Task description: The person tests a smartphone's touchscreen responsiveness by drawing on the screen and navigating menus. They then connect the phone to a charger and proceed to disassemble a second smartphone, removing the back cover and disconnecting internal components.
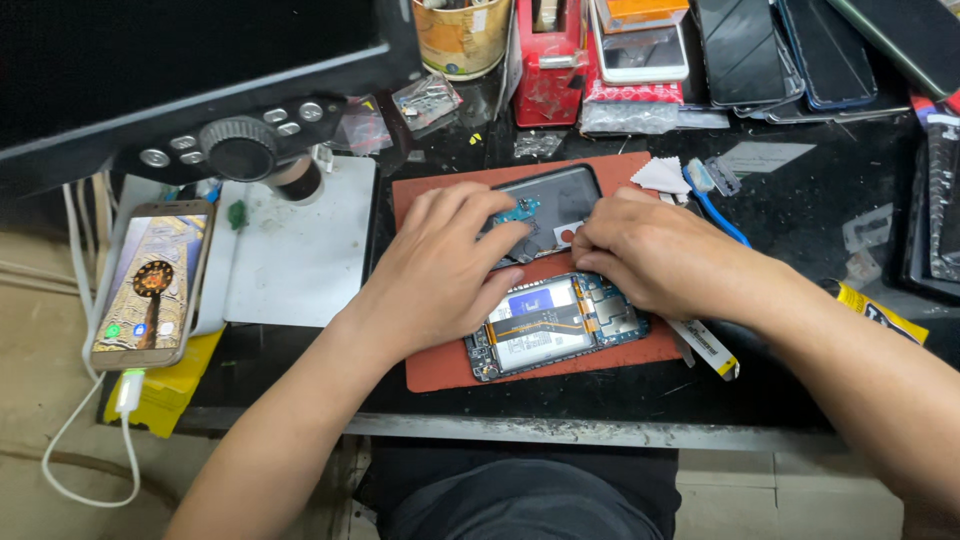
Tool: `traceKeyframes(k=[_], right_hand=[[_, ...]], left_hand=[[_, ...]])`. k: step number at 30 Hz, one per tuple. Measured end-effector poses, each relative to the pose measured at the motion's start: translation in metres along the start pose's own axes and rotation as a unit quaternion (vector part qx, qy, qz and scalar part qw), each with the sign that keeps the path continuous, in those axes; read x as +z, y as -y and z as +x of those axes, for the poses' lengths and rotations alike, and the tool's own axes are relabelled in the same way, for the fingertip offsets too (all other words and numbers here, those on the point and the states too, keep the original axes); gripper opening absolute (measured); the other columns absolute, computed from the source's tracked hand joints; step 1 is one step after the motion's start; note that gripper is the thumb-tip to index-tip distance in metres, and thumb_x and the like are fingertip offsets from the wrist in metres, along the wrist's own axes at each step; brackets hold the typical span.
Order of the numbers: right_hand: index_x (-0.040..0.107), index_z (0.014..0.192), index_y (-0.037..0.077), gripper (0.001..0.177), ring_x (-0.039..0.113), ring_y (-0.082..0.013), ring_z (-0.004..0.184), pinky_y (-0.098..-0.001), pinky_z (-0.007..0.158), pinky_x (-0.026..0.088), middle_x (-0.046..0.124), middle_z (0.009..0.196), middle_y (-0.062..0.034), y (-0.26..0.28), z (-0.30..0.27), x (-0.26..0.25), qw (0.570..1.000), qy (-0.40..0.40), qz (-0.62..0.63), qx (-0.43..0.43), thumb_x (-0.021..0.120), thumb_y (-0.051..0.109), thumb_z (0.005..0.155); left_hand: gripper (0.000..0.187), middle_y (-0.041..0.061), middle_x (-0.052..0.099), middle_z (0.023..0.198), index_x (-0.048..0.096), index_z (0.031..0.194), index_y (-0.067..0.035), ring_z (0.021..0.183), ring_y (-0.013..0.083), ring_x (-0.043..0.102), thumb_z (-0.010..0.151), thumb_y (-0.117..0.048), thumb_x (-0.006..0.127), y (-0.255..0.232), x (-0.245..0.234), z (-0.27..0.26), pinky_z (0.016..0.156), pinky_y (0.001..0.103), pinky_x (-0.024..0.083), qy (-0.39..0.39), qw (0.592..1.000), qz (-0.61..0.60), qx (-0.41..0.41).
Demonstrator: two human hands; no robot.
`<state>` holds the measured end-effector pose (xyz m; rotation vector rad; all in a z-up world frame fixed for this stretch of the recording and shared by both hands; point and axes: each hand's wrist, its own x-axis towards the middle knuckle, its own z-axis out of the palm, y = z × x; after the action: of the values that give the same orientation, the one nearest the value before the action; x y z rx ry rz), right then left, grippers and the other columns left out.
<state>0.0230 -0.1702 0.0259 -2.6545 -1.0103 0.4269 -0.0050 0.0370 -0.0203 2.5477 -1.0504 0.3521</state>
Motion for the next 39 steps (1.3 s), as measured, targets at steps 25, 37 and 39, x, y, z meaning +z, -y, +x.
traceKeyframes(k=[25,37,39], right_hand=[[0.057,0.069,0.007,0.008,0.051,-0.0246,0.070,-0.0314,0.060,0.041,0.051,0.070,-0.0054,-0.016,-0.018,0.031,0.970,-0.162,-0.072,-0.164,0.058,0.012,0.076],[0.060,0.074,0.009,0.003,0.051,-0.0237,0.070,-0.0312,0.061,0.041,0.052,0.073,-0.0040,-0.009,-0.026,0.024,0.964,-0.192,-0.058,-0.173,0.058,0.008,0.076],[0.060,0.074,0.009,0.003,0.051,-0.0238,0.070,-0.0316,0.062,0.041,0.052,0.074,-0.0038,-0.011,-0.027,0.025,0.962,-0.197,-0.067,-0.178,0.058,0.009,0.076]], left_hand=[[0.004,0.006,0.047,0.096,0.053,0.082,-0.010,0.102,0.0260,0.043,0.078,-0.011,0.052,-0.034,0.023,0.009,0.081,0.038,0.034,-0.153,0.988,0.004,0.026],[0.016,0.008,0.047,0.100,0.056,0.087,-0.010,0.105,0.0277,0.040,0.071,-0.005,0.054,-0.035,0.017,0.009,0.084,0.041,0.031,-0.128,0.992,-0.007,0.021],[0.017,0.008,0.046,0.100,0.056,0.087,-0.010,0.106,0.0278,0.040,0.070,-0.005,0.054,-0.034,0.018,0.009,0.084,0.041,0.031,-0.127,0.992,-0.010,0.023]])
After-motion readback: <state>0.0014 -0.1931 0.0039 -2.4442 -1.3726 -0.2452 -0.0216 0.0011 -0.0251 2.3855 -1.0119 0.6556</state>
